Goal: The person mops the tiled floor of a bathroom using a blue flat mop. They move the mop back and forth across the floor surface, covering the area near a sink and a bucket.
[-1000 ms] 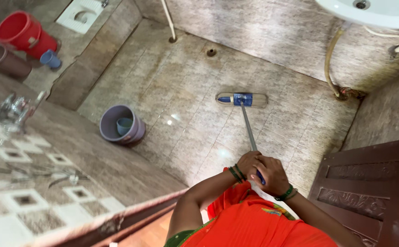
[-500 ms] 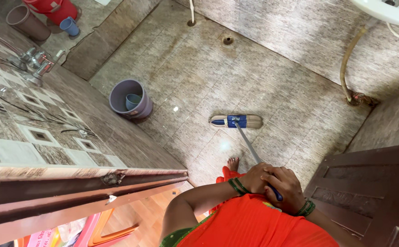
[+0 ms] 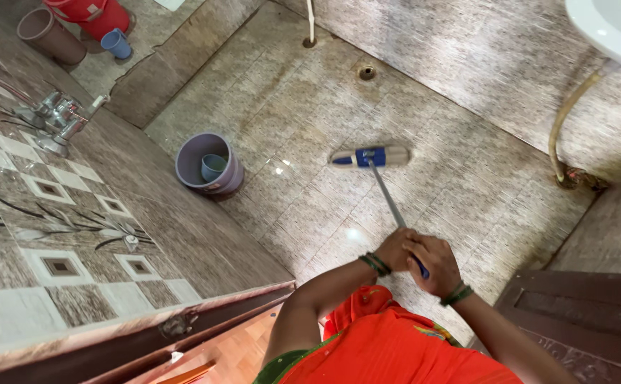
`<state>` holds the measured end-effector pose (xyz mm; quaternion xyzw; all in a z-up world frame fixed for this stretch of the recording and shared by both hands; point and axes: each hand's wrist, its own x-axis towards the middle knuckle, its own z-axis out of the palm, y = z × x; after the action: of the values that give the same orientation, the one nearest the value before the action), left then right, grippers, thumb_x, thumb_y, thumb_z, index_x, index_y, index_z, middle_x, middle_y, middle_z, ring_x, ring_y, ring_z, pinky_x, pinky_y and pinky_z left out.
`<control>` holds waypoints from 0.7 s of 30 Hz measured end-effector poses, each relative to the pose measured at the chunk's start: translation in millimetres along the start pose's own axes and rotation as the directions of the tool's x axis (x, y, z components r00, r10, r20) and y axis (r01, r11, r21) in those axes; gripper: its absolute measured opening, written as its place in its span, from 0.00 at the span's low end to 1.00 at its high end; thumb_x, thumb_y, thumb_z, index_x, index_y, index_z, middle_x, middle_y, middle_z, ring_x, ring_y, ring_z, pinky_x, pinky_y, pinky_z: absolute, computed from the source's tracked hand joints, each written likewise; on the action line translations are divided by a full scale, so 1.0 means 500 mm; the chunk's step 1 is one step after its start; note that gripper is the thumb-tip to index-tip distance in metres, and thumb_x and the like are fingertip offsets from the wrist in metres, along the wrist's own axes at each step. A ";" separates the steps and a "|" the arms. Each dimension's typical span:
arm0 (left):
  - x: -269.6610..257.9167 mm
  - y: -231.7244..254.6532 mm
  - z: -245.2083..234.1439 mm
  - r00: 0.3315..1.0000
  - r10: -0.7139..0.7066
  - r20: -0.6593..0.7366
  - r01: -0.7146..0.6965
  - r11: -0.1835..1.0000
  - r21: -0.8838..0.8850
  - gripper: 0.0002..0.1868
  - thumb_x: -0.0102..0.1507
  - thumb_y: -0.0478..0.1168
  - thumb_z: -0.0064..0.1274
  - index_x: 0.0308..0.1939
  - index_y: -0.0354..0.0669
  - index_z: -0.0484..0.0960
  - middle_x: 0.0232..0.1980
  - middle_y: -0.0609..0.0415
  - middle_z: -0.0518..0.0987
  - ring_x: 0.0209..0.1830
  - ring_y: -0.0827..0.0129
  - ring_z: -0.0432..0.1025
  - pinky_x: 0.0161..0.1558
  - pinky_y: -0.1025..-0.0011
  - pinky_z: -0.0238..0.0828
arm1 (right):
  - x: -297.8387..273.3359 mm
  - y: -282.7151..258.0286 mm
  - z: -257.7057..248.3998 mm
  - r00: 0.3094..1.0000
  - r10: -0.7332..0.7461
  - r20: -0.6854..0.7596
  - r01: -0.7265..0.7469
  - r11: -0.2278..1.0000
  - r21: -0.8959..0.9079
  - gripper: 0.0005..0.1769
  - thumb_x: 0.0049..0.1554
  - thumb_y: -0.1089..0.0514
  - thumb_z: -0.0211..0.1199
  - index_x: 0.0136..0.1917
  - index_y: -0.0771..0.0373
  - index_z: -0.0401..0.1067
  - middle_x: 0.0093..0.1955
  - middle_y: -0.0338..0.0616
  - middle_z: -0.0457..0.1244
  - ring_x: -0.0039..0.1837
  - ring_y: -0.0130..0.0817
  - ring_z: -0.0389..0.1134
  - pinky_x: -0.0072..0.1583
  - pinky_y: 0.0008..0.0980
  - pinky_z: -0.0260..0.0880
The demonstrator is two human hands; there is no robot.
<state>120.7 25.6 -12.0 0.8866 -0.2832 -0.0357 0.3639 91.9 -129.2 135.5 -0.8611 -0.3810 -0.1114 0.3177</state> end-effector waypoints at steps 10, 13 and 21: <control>0.026 -0.117 -0.080 0.932 -0.320 0.171 0.313 0.947 0.069 0.12 0.63 0.47 0.59 0.48 0.48 0.84 0.55 0.53 0.81 0.61 0.58 0.74 0.68 0.63 0.70 | 0.020 0.124 0.218 0.968 0.059 0.243 -0.053 0.998 -0.031 0.34 0.51 0.48 0.69 0.64 0.68 0.64 0.69 0.60 0.58 0.62 0.57 0.64 0.59 0.50 0.67; -0.010 -0.104 -0.061 0.996 -0.079 0.044 0.071 0.983 0.167 0.17 0.53 0.42 0.61 0.46 0.47 0.83 0.51 0.54 0.80 0.59 0.59 0.72 0.68 0.61 0.63 | -0.012 0.098 0.214 0.977 0.024 0.213 -0.023 1.000 -0.008 0.34 0.52 0.47 0.69 0.65 0.67 0.63 0.68 0.60 0.59 0.62 0.58 0.65 0.59 0.50 0.67; -0.078 0.007 0.024 0.981 0.098 -0.166 -0.094 0.995 0.027 0.14 0.52 0.46 0.60 0.39 0.47 0.83 0.46 0.52 0.80 0.55 0.55 0.72 0.67 0.58 0.64 | -0.055 0.015 0.042 0.959 -0.066 0.275 0.063 0.998 0.020 0.33 0.49 0.40 0.69 0.60 0.62 0.69 0.63 0.54 0.62 0.59 0.53 0.65 0.58 0.49 0.64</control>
<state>82.9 36.8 -23.8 0.8752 -0.2944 0.0592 0.3793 77.7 -136.0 103.9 -0.8536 -0.4499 0.0011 0.2624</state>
